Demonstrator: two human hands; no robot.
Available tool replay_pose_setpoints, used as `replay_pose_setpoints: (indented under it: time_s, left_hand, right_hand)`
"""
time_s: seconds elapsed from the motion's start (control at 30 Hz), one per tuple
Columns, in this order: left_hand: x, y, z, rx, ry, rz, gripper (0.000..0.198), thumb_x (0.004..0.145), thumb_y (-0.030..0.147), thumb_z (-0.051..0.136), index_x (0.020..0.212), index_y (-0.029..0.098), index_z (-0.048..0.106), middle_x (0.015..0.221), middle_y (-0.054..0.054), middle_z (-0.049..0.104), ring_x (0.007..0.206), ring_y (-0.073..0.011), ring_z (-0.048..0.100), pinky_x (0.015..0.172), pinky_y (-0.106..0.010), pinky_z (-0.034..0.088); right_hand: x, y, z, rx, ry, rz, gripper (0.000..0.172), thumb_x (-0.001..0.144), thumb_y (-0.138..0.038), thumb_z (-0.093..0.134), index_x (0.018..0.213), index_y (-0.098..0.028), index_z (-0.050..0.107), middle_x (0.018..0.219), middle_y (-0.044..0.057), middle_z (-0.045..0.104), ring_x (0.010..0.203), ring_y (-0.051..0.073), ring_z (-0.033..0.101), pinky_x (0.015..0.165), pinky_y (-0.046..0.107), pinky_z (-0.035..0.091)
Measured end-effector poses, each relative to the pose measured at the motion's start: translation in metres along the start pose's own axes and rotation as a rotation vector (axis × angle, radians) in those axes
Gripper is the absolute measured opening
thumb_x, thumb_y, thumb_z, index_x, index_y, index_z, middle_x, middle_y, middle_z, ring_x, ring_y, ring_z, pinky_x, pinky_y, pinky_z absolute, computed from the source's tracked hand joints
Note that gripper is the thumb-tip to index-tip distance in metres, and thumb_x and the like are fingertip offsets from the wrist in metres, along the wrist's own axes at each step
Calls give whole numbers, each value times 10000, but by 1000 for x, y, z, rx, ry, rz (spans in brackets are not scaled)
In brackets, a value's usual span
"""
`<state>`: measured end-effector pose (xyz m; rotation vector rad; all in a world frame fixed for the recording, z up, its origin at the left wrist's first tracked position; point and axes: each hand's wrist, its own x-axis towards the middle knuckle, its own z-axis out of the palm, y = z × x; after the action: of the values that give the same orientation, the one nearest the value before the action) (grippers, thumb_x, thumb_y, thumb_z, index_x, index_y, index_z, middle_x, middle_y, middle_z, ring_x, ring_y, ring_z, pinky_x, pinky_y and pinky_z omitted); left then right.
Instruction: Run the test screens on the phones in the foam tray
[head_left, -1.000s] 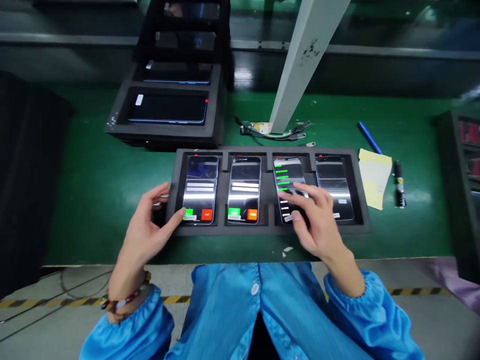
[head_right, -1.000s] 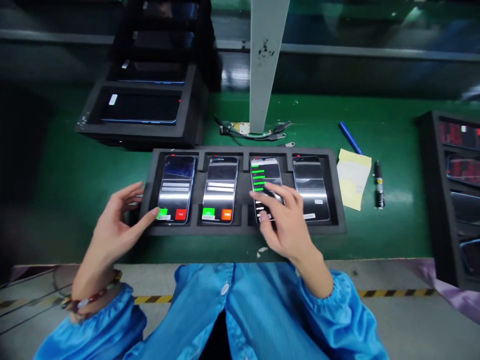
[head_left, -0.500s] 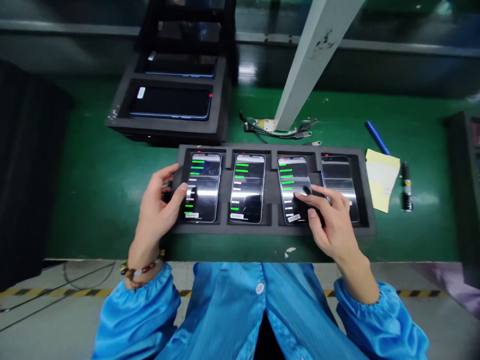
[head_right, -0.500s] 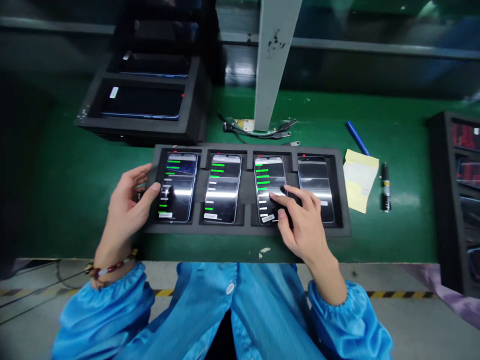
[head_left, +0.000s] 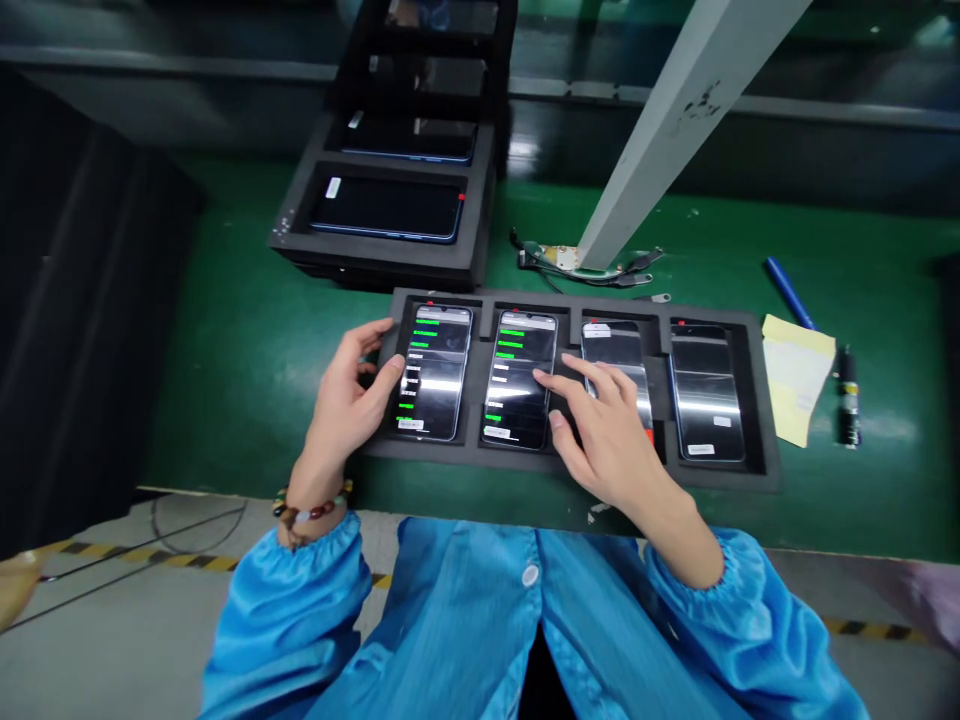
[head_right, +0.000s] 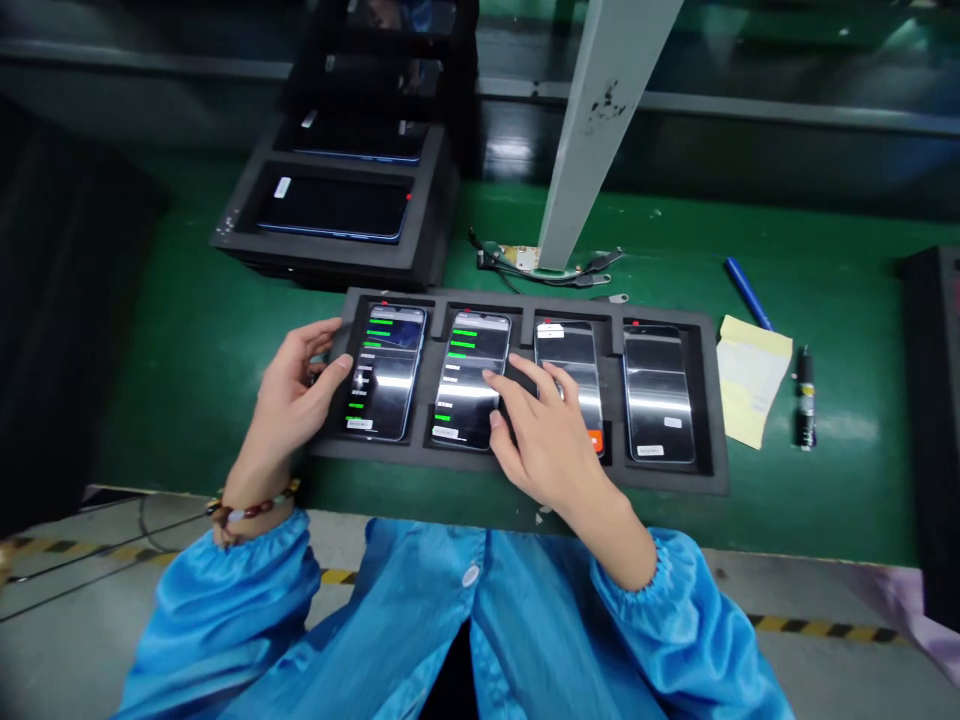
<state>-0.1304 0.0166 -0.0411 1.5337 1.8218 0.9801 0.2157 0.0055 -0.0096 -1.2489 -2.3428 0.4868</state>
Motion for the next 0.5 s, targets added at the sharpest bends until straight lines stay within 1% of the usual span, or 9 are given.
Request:
replay_pose_setpoints:
  time_s: [0.1, 0.27, 0.3, 0.37, 0.43, 0.5]
  left_hand:
    - [6, 1, 2, 17, 23, -6, 522, 989, 465, 709, 1458, 248, 636, 1506, -134, 704, 1366, -297, 692, 967, -424, 605]
    - [14, -1, 7, 109, 31, 11, 612, 937, 469, 771, 1486, 246, 615, 1493, -124, 687, 1225, -277, 696, 812, -370, 566]
    - [14, 0, 7, 121, 36, 16, 610, 942, 464, 767, 1490, 246, 610, 1491, -125, 682, 1209, -276, 694, 814, -374, 568]
    - [14, 4, 8, 149, 68, 42, 593, 961, 456, 752, 1496, 248, 604, 1499, -134, 661, 1214, -287, 681, 874, -409, 589]
    - [11, 12, 8, 196, 107, 99, 574, 982, 457, 739, 1502, 255, 603, 1506, -149, 638, 1278, -320, 651, 965, -468, 602]
    - [10, 23, 9, 259, 114, 188, 538, 1006, 459, 721, 1495, 262, 617, 1500, -161, 630, 1382, -356, 604, 1078, -533, 584]
  right_hand:
    - [-9, 6, -6, -3, 44, 7, 460, 1115, -207, 494, 1566, -267, 564, 1462, 96, 771, 1558, 336, 566, 1271, 592, 374]
    - [-29, 22, -19, 4, 138, 100, 480, 1108, -205, 521, 1578, -295, 558, 1514, 103, 734, 1540, 363, 570, 1232, 629, 428]
    - [-32, 25, -21, 18, 167, 126, 474, 1107, -210, 533, 1572, -296, 562, 1526, 107, 724, 1543, 366, 563, 1234, 639, 443]
    - [-36, 32, -24, 41, 242, 163, 452, 1103, -229, 565, 1550, -295, 574, 1533, 114, 716, 1539, 370, 555, 1242, 662, 467]
    - [-36, 38, -26, 42, 299, 192, 433, 1101, -253, 590, 1532, -294, 581, 1530, 120, 715, 1526, 375, 557, 1250, 690, 477]
    - [-33, 44, -27, 27, 302, 225, 432, 1104, -276, 587, 1536, -288, 579, 1534, 128, 707, 1526, 383, 549, 1250, 706, 483]
